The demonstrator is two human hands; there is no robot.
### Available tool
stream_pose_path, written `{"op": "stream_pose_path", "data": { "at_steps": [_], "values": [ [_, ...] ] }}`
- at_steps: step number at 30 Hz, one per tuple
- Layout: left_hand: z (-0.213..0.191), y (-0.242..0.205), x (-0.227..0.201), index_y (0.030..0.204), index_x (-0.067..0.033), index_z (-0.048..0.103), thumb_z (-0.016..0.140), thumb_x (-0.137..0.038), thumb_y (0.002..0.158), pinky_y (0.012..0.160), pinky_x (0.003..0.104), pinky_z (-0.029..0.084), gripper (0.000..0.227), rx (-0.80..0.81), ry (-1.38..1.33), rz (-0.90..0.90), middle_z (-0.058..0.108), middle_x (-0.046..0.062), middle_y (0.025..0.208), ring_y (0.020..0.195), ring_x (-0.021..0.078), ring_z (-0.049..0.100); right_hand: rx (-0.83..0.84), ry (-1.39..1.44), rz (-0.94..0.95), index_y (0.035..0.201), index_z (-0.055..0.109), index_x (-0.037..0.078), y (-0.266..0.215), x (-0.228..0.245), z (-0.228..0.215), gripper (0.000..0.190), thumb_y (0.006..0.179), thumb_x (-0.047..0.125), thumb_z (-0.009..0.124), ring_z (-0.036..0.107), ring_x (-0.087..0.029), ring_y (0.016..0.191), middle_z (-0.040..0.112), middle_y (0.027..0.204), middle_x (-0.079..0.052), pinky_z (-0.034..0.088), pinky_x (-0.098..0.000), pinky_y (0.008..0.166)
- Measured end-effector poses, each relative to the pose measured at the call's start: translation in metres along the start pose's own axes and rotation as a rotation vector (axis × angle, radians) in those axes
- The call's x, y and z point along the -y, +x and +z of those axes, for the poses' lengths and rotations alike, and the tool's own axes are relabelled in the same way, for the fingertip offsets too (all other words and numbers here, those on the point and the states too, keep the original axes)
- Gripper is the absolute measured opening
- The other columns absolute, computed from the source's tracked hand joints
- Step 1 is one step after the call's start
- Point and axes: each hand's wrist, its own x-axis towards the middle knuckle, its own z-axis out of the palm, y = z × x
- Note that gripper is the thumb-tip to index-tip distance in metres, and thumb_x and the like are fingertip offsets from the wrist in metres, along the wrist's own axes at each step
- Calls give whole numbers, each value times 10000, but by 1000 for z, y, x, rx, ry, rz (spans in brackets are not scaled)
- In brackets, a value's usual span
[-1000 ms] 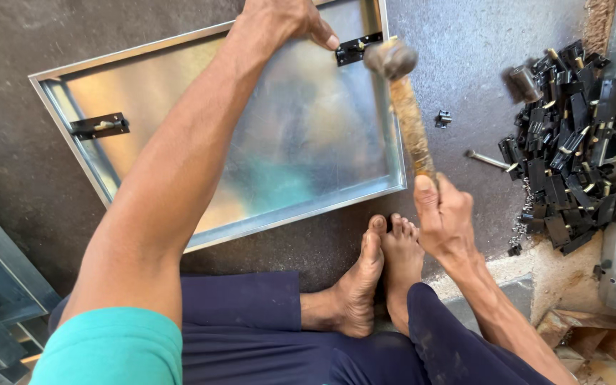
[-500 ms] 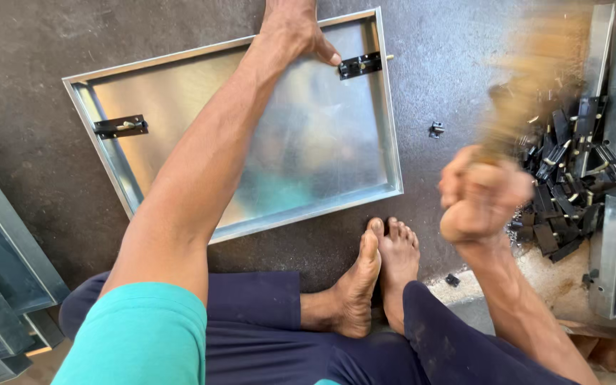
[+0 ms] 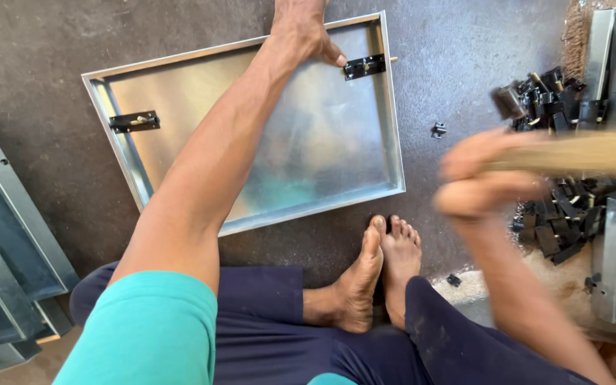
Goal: The person sits on the floor and uses a hammer to attach metal hinges to a rectangular metal frame. They repeatedly position the hinges and strike them with the hammer to secure them in place.
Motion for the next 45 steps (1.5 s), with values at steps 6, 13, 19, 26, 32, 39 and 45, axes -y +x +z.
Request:
{"op": "stream_pose_path", "data": {
  "at_steps": [6,13,19,26,32,39,45],
  "values": [
    [-1,-9,-26,1145,-17,613,1009,-427,438,904,522,488,908,-135,98,81,689,188,1101,1096,402,638,193,-520,564,928,601,-17,-66,13,-3,456,1093,385,460,540,-259,556,559,639,-145,455,-445,543],
    [49,-39,-70,1205,26,516,740,-443,820,831,563,545,646,-62,-80,-227,691,296,1017,951,474,666,135,-905,450,960,643,-27,-11,-25,-71,492,1152,416,547,597,-431,632,602,718,-237,459,-511,604],
    [43,-92,-84,1143,-20,556,677,-449,899,662,557,527,508,-404,-429,-362,698,267,779,767,482,686,173,-954,-279,1261,605,-48,-15,4,-28,349,1109,265,572,604,-467,1111,656,1168,-276,459,-537,975],
    [15,-372,-154,978,-34,668,789,-371,1063,573,294,528,367,120,-1745,-869,596,3,737,623,124,577,1004,-635,77,1134,682,46,-17,53,55,360,827,216,764,650,-374,986,701,1036,-180,509,-444,858],
    [-25,-395,-141,963,-82,674,785,-178,791,672,324,568,226,-824,-1778,-536,676,8,844,732,128,643,877,-397,-140,1109,690,14,-75,126,59,286,830,71,708,692,-282,883,693,981,-145,539,-365,762],
    [-156,-479,-76,1326,-31,509,655,-135,994,797,369,652,377,-1474,-1507,-62,654,110,1042,922,198,711,780,-153,-792,1179,656,19,-37,211,121,299,943,202,680,547,-296,1140,564,1192,-177,525,-358,938],
    [-270,-548,83,1532,-193,105,693,-83,833,526,350,588,921,-1774,-1200,-373,576,225,1013,734,249,637,863,-168,-775,1201,673,52,-41,237,188,252,980,173,687,591,-266,1186,648,1226,-134,522,-382,998]
  ]
}}
